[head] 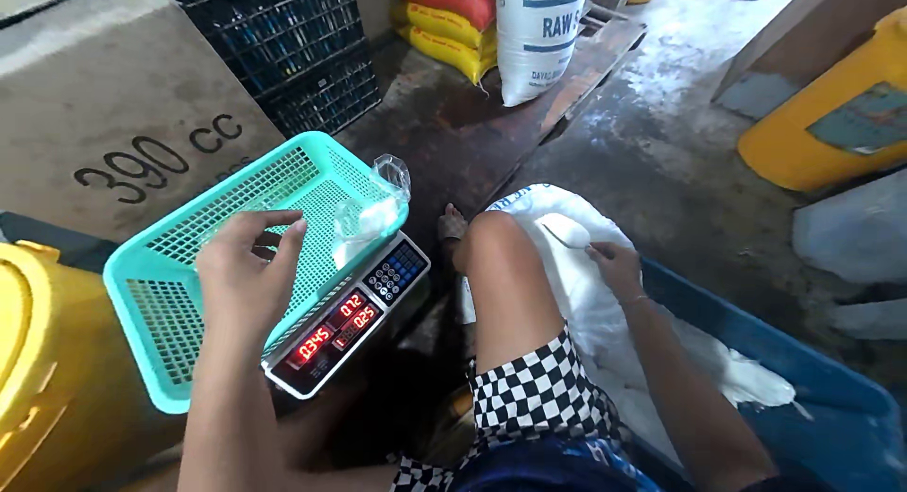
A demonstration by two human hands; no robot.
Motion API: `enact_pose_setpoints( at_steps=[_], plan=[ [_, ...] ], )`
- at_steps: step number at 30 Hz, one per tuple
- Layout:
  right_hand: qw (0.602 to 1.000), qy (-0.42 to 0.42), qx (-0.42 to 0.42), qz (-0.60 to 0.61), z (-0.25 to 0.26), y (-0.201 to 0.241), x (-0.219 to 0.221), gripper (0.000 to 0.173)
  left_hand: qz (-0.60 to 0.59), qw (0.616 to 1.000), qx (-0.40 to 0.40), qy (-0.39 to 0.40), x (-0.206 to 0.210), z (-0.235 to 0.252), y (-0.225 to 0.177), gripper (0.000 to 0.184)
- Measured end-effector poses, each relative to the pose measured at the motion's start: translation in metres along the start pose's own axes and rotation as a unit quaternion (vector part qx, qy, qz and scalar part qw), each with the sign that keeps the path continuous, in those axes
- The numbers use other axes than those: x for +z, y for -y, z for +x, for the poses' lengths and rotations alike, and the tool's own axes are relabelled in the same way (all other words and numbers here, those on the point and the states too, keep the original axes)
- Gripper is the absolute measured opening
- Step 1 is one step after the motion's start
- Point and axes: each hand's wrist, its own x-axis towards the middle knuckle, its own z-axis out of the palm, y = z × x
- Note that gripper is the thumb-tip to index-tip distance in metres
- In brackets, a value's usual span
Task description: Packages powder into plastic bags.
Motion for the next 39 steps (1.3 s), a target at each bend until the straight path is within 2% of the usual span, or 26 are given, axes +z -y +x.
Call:
enact_pose_setpoints(
  at_steps=[7, 11, 15, 17, 21, 27, 33, 39],
  plan=[
    [0.996, -0.011, -0.083, 0.030, 0.026, 0.025, -0.013, 0.024, 0.002, 1.000, -0.018, 0.018, -0.001, 0.001, 0.000, 0.026],
    [0.996, 0.012, -0.053, 0.072, 0.040, 0.076, -0.022, 0.024, -0.022, 0.997, -0.023, 0.070, -0.001, 0.002, 0.002, 0.048],
    [0.989, 0.051, -0.118, 0.071, 0.047, 0.133, -0.030, 0.022, -0.050, 0.991, -0.121, 0.024, 0.008, 0.002, -0.010, 0.035],
    [0.983, 0.078, -0.152, 0.073, 0.042, 0.166, -0.032, 0.022, -0.043, 0.989, -0.140, 0.001, 0.015, 0.004, -0.015, 0.037],
    [0.965, 0.126, -0.210, 0.095, 0.041, 0.221, -0.025, 0.020, 0.009, 0.988, -0.145, 0.054, 0.020, 0.018, -0.023, 0.043],
    [0.927, 0.213, -0.294, 0.098, 0.021, 0.282, -0.003, 0.015, 0.075, 0.973, -0.168, 0.137, 0.021, 0.034, -0.036, 0.038],
    [0.906, 0.266, -0.329, 0.029, 0.001, 0.312, 0.025, 0.013, 0.067, 0.972, -0.145, 0.173, 0.025, 0.042, -0.026, 0.027],
    [0.863, 0.247, -0.418, -0.138, -0.019, 0.355, 0.037, 0.012, 0.030, 0.973, -0.114, 0.196, 0.026, 0.043, -0.021, 0.027]
  ],
)
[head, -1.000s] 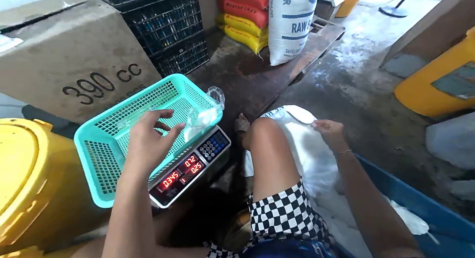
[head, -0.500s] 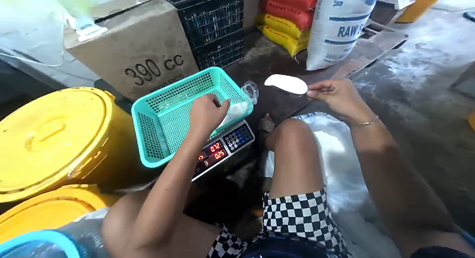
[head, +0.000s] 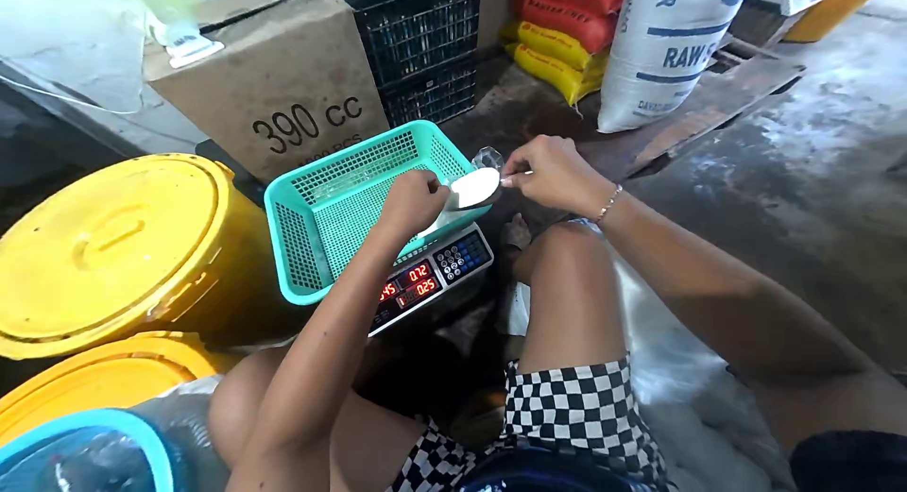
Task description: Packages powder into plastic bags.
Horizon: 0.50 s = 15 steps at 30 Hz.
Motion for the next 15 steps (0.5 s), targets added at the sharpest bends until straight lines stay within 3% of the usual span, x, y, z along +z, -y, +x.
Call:
enact_pose_setpoints(
  at_steps=[8, 12, 15],
  plan=[
    [0.948, 0.131, -0.040, -0.285, 0.028, 0.104, -0.014, 0.005, -0.039, 0.999, 0.005, -0.009, 0.000, -0.002, 0.005, 0.026],
    [0.940, 0.124, -0.054, -0.314, 0.027, 0.117, -0.017, 0.007, -0.045, 0.999, 0.005, -0.017, 0.004, -0.003, 0.010, 0.027],
    [0.960, 0.078, -0.052, -0.265, 0.019, 0.098, -0.032, 0.011, -0.048, 0.999, 0.003, -0.008, 0.004, -0.005, 0.010, 0.027]
  ],
)
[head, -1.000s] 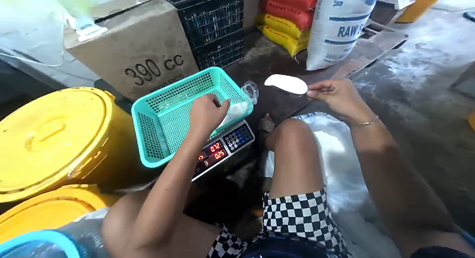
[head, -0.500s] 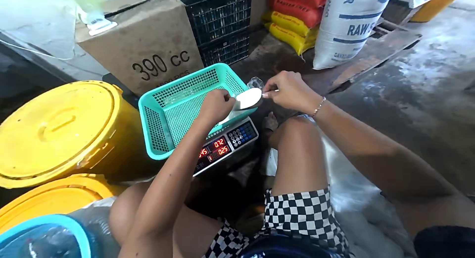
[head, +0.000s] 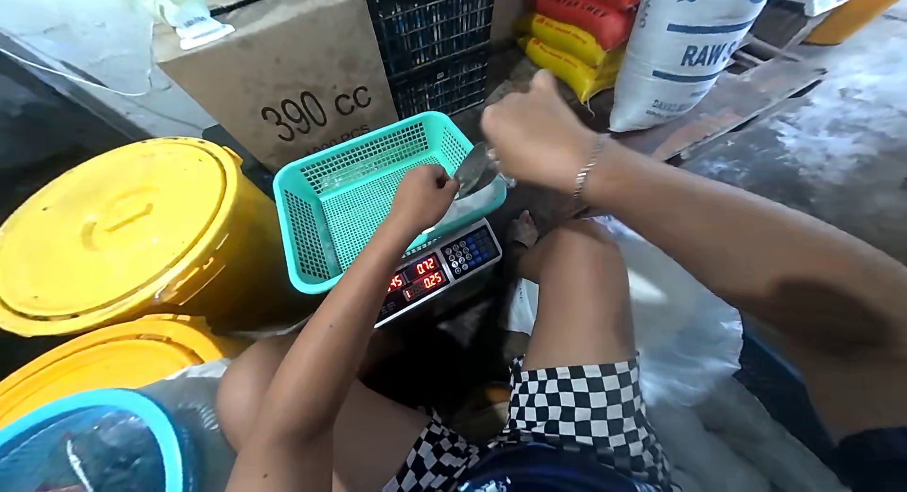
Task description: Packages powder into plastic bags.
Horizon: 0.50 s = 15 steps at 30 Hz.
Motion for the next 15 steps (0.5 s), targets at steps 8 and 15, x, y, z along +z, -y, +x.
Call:
enact_pose_setpoints(
  at_steps=[8, 15],
  plan=[
    [0.950, -0.171, 0.125, 0.230, -0.115, -0.174, 0.087, 0.023, 0.035, 0.998, -0.046, -0.002, -0.045, -0.009, 0.039, 0.053],
    [0.874, 0.167, 0.399, 0.220, -0.211, -0.258, 0.269, 0.022, -0.082, 0.931, -0.217, -0.283, -0.146, -0.049, 0.167, 0.048]
  ],
)
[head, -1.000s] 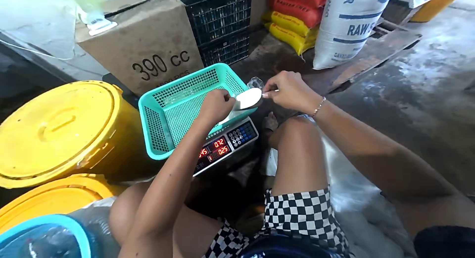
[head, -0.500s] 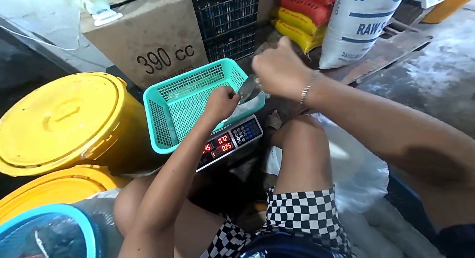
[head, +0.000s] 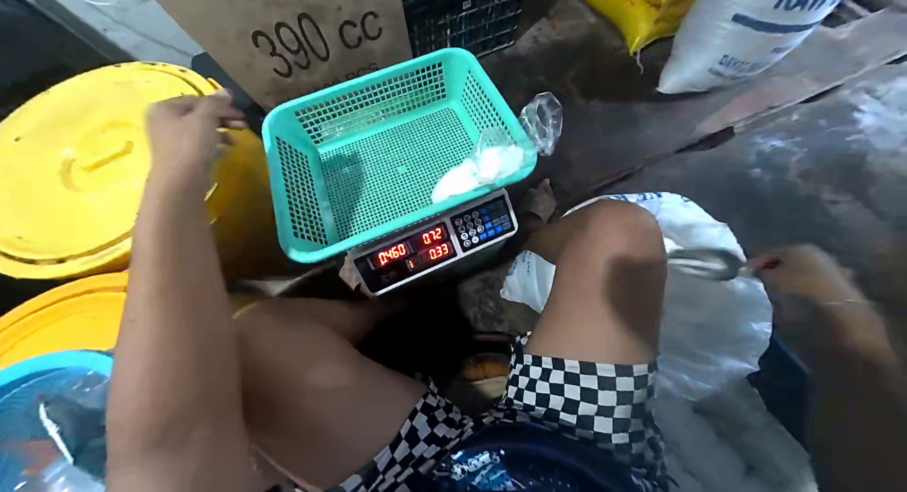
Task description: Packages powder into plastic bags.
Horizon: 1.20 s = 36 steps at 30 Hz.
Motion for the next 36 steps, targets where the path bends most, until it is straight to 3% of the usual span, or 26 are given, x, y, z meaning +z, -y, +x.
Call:
enact_pose_setpoints(
  at_steps=[2, 3, 6, 7, 11, 14, 18, 25, 36],
  plan=[
    [0.996, 0.081, 0.015, -0.024, 0.022, 0.002, 0.053, 0.029, -0.057, 0.992, -0.009, -0.108, -0.004, 0.019, 0.045, 0.038],
    [0.996, 0.093, 0.012, -0.012, 0.031, 0.012, 0.082, 0.030, -0.052, 0.991, -0.002, -0.126, -0.003, 0.023, 0.067, 0.040],
    [0.994, 0.015, 0.012, 0.109, 0.050, 0.034, 0.158, 0.027, 0.044, 0.998, -0.024, -0.030, 0.005, 0.017, 0.112, 0.050],
    [0.991, 0.009, 0.009, 0.133, 0.047, 0.035, 0.164, 0.028, 0.066, 0.997, -0.046, 0.009, 0.008, 0.014, 0.119, 0.050],
    [0.983, 0.025, 0.010, 0.183, 0.013, 0.033, 0.143, 0.030, 0.060, 0.989, -0.127, 0.045, 0.009, 0.006, 0.140, 0.051],
    [0.974, -0.021, -0.029, 0.222, 0.010, 0.002, 0.156, 0.028, 0.034, 0.985, -0.165, 0.036, 0.005, 0.002, 0.155, 0.048],
    [0.952, -0.071, -0.044, 0.294, 0.000, -0.024, 0.176, 0.031, 0.022, 0.980, -0.196, 0.029, 0.008, -0.014, 0.139, 0.037],
    [0.906, -0.155, -0.049, 0.391, -0.017, -0.026, 0.182, 0.024, 0.023, 0.976, -0.213, 0.040, 0.011, -0.024, 0.130, 0.037],
    [0.912, -0.215, -0.043, 0.347, -0.029, -0.024, 0.112, 0.028, 0.053, 0.980, -0.178, 0.065, 0.015, -0.024, 0.103, 0.039]
  ],
)
